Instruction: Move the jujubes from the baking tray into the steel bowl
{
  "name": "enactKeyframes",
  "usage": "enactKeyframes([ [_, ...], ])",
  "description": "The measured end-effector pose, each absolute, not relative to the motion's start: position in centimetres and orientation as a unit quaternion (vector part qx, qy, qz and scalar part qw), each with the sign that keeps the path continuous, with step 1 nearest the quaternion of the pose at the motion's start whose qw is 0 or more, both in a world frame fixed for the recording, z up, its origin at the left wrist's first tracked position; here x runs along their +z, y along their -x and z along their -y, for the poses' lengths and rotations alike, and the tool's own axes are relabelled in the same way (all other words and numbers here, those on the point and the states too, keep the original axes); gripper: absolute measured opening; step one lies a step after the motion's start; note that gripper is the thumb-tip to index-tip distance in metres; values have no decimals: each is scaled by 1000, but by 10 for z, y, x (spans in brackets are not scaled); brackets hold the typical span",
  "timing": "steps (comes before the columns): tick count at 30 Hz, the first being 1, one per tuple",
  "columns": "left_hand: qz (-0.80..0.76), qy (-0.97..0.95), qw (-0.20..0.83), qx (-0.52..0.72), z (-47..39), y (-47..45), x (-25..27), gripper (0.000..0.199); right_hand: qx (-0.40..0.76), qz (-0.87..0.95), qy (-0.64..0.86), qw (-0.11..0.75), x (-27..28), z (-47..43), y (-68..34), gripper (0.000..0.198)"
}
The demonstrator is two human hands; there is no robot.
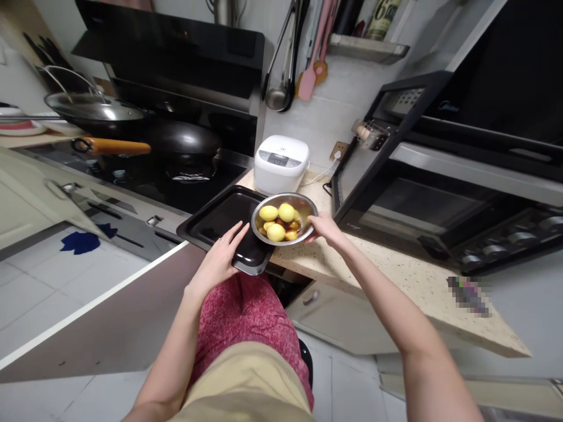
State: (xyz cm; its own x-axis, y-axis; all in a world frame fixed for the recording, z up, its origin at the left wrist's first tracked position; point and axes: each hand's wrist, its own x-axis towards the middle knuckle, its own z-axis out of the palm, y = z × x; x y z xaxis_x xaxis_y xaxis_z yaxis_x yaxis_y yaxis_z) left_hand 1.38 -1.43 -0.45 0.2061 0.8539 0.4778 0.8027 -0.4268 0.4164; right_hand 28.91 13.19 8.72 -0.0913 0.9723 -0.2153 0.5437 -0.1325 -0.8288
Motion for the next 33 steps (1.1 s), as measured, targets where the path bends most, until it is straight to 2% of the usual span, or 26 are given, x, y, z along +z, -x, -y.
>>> enactKeyframes([
  [8, -535, -781, 26, 322, 14, -9, -7, 109, 353, 707, 593, 155, 101, -144, -234, 13],
  [14, -538, -783, 14, 312, 15, -10, -8, 107, 246, 767, 585, 102, 118, -149, -218, 20],
  [19, -542, -786, 11, 297, 14, -12, -8, 103, 118, 801, 582, 74, 139, -152, -208, 23],
  [25, -546, -787, 19, 288, 13, -13, -5, 100, 26, 810, 584, 45, 152, -154, -201, 25],
  [33, -543, -791, 17, 282, 12, -11, -8, 97, -20, 812, 583, 26, 156, -159, -202, 25],
])
